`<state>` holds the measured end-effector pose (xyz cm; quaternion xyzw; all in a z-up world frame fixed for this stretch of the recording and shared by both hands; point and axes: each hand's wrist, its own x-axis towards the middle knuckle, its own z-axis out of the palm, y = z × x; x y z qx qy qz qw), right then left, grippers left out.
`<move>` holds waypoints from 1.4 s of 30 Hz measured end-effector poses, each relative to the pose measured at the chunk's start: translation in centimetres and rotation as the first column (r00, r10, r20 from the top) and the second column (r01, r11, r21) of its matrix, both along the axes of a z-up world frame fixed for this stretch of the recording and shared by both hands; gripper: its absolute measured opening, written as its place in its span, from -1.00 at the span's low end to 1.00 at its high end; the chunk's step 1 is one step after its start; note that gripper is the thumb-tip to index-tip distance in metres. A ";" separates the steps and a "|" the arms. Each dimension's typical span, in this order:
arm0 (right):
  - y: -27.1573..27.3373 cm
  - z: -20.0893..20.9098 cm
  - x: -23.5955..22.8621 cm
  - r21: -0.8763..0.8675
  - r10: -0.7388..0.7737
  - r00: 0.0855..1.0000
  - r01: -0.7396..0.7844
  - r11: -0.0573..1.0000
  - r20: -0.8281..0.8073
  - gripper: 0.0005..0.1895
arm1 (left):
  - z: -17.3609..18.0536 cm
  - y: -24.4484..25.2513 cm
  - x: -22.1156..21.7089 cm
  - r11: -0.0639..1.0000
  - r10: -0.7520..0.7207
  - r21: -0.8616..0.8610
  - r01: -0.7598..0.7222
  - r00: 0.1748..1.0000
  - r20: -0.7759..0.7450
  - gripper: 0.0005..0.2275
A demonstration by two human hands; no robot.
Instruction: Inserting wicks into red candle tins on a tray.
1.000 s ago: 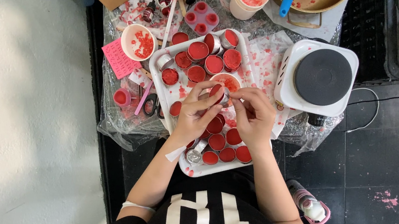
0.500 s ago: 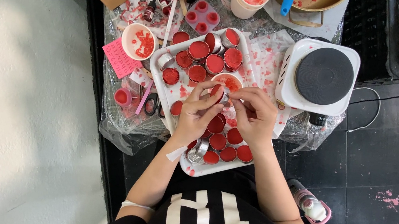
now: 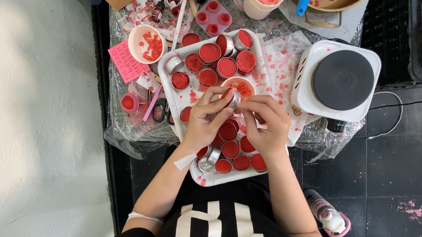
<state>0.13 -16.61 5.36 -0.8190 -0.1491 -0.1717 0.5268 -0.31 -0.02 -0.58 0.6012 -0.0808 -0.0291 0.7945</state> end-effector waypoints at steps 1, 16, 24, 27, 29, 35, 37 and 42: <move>0.0 0.1 0.0 0.000 0.000 1.000 0.000 1.000 0.001 -0.80 | 0.0 0.0 0.0 1.000 0.000 0.000 0.000 1.000 0.001 -0.68; -0.6 -0.9 0.0 0.120 -0.034 0.981 0.058 0.991 -0.188 -0.82 | 1.4 0.1 0.4 0.995 -0.078 -0.059 0.076 0.997 -0.025 -0.52; 0.3 0.3 -0.4 0.062 0.009 0.998 -0.005 0.998 -0.067 -0.81 | 1.4 0.2 0.6 0.993 -0.048 -0.111 0.039 0.996 -0.076 -0.54; 0.1 -0.6 -0.6 0.130 0.015 0.996 -0.003 0.992 -0.093 -0.82 | 1.4 -0.1 0.5 0.989 -0.032 -0.145 0.022 0.997 -0.067 -0.56; -0.3 -1.3 -0.5 0.166 -0.006 0.989 0.031 0.986 -0.148 -0.83 | 1.5 -0.1 0.5 0.989 -0.021 -0.145 0.013 0.998 -0.051 -0.57; -1.2 -1.9 0.2 0.226 -0.016 0.967 0.075 0.971 -0.254 -0.81 | 4.1 1.0 0.7 0.994 -0.002 0.110 -0.003 0.999 0.048 -0.55; -1.4 -1.9 0.3 0.233 0.006 0.964 0.058 0.971 -0.264 -0.78 | 5.9 2.0 0.7 0.975 0.007 0.223 -0.017 0.999 0.046 -0.55; -0.9 -0.4 0.8 0.101 -0.067 0.944 0.105 0.989 -0.322 -0.84 | 8.0 5.8 -0.1 0.736 0.095 0.613 -0.289 0.940 0.329 -0.55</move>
